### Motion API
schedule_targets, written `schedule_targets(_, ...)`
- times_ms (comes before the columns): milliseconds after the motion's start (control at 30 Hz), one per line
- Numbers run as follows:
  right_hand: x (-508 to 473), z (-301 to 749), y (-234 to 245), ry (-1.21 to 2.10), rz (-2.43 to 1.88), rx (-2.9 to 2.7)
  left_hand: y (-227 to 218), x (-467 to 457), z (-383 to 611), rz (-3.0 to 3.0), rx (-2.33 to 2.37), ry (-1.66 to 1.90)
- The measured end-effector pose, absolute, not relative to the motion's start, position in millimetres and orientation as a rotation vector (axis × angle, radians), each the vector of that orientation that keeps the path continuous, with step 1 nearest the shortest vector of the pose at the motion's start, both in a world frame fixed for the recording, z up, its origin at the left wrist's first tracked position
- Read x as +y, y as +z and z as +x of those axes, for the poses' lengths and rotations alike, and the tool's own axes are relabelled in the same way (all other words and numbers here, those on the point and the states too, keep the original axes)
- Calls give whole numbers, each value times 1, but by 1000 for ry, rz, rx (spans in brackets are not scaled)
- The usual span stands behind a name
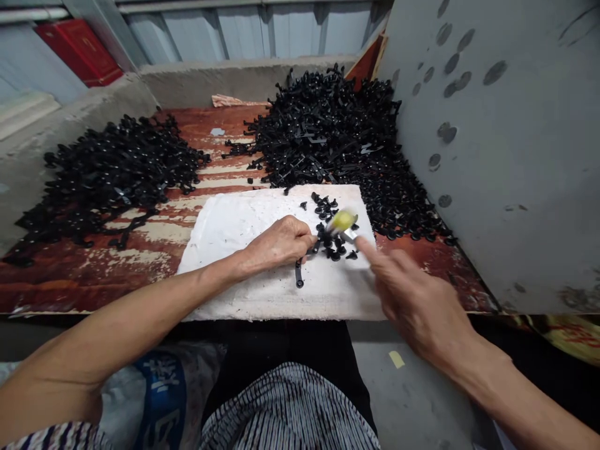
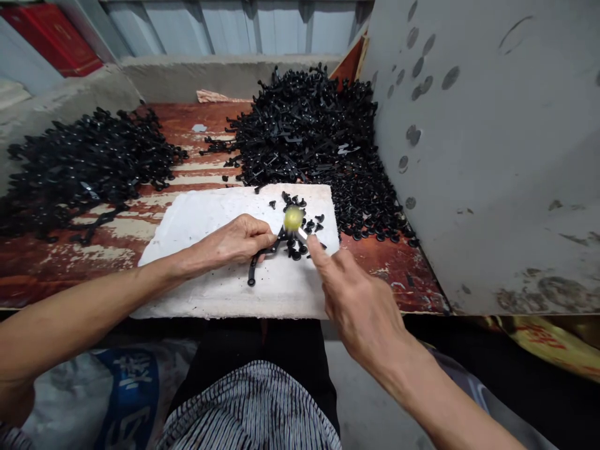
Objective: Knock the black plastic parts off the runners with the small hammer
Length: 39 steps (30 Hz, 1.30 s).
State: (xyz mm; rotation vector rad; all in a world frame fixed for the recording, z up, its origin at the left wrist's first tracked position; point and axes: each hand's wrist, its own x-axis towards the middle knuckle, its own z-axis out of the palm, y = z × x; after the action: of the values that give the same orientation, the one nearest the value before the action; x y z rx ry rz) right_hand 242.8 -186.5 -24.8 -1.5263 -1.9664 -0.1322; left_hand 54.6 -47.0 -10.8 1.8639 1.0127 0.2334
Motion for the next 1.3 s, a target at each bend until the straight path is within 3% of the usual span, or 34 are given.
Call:
schedule_targets(533, -183, 243, -38, 181, -1593, -1841, -13, -48, 51, 1859, 1014, 218)
schedule_targets(867, -181, 233, -50, 1019, -1328, -742, -2, -55, 55, 1805, 796, 381)
schedule_targets(1300, -180, 233, -56, 1051, -1269, -619, -13, -48, 43, 1796, 875, 348)
